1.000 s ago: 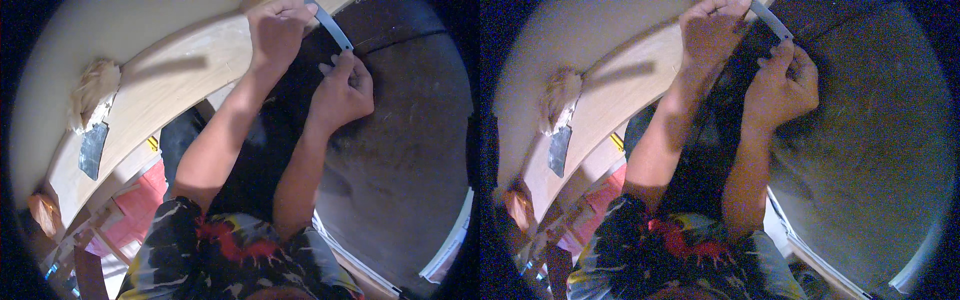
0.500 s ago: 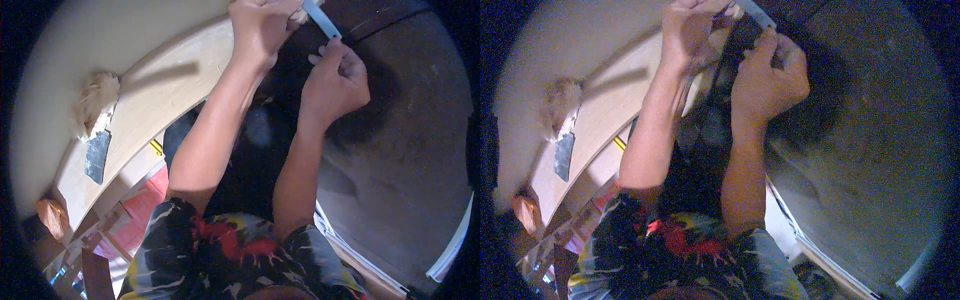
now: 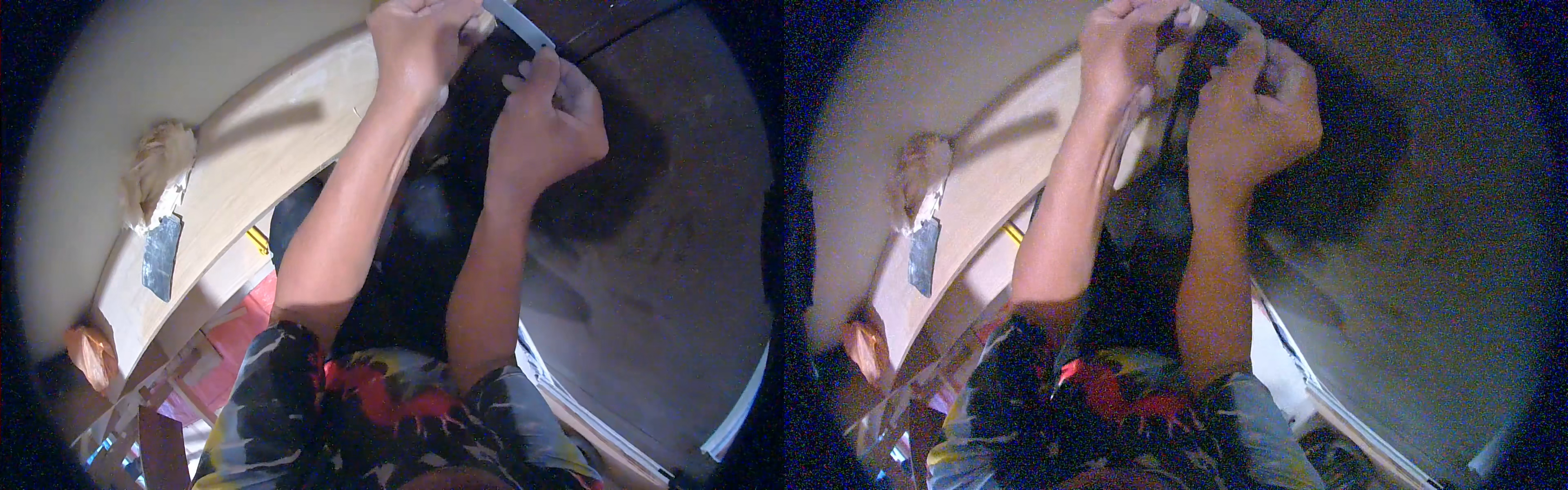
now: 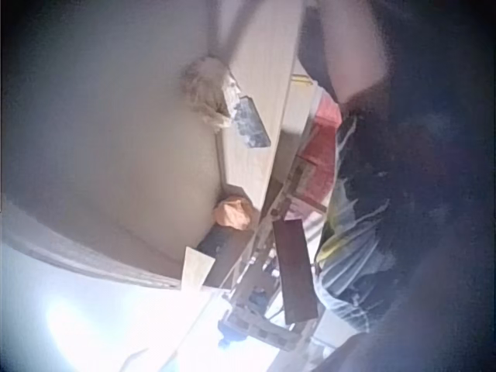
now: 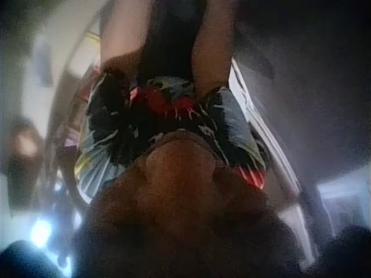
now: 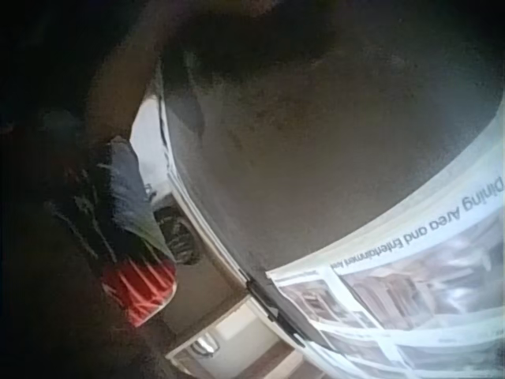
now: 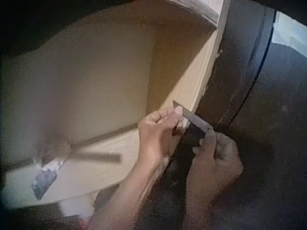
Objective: The person applies edge banding to the edges of a wooden furniture piece. They use a metal scraper to press the banding into place and a hammer to tap it securely along the edges.
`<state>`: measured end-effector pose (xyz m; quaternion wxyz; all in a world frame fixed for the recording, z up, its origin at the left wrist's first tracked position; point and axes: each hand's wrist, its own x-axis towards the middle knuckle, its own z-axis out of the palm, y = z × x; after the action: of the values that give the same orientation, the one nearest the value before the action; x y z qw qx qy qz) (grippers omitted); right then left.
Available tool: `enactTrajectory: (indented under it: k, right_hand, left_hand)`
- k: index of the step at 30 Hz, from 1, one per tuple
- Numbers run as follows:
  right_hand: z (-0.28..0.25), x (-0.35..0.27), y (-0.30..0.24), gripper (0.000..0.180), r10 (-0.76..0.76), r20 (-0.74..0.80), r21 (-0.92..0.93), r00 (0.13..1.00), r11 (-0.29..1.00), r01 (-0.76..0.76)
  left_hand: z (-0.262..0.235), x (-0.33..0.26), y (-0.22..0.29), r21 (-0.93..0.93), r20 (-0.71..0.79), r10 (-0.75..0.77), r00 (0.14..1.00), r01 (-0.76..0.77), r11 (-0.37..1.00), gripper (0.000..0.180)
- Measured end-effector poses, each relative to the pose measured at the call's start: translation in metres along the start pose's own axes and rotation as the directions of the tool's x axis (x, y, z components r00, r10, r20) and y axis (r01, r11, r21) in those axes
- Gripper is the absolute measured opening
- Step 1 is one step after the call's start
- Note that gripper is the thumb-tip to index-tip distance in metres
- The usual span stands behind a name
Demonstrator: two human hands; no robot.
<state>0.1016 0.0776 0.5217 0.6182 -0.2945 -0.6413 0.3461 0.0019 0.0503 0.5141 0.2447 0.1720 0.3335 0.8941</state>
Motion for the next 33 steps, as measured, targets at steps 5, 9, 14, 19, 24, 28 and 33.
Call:
enactTrajectory:
  k: [5, 9, 14, 19, 24, 28, 33]
  right_hand:
    - [0.003, 0.0, -0.001, 0.02, 0.032, 0.008, -0.013, 0.999, 0.999, -0.032]
    - [-0.004, -0.007, 0.012, 0.018, 0.055, -0.019, -0.019, 0.998, 0.998, -0.055]
    - [-0.005, -0.006, 0.001, 0.02, 0.059, 0.016, -0.028, 0.998, 0.998, -0.058]
    - [-0.001, -0.005, -0.001, 0.02, 0.087, 0.007, 0.048, 0.996, 0.995, -0.087]
    - [-0.002, -0.001, 0.003, 0.021, 0.021, 0.024, -0.014, 0.999, 1.0, -0.021]
    - [-0.008, -0.007, 0.001, 0.021, 0.134, 0.03, -0.02, 0.991, 0.991, -0.133]
    - [-0.001, 0.0, 0.003, 0.019, 0.028, 0.012, 0.009, 1.0, 1.0, -0.028]
  left_hand:
    - [-0.008, 0.022, 0.003, 0.002, 0.146, 0.092, 0.985, -0.093, 0.996, 0.009]
    - [-0.006, -0.001, -0.002, 0.082, -0.037, 0.01, 0.999, -0.007, 0.997, 0.007]
    - [-0.009, 0.005, -0.008, -0.054, 0.067, 0.046, 0.997, -0.043, 0.998, 0.009]
    - [-0.001, 0.002, -0.005, 0.017, 0.001, 0.064, 0.998, -0.064, 0.998, 0.012]
    - [-0.01, 0.011, -0.003, -0.009, 0.09, 0.106, 0.99, -0.106, 0.994, 0.017]
    - [-0.001, -0.005, 0.0, 0.198, -0.104, 0.009, 0.995, 0.011, 0.98, 0.017]
    - [0.0, 0.001, -0.004, 0.088, -0.014, 0.098, 0.995, -0.097, 0.991, 0.016]
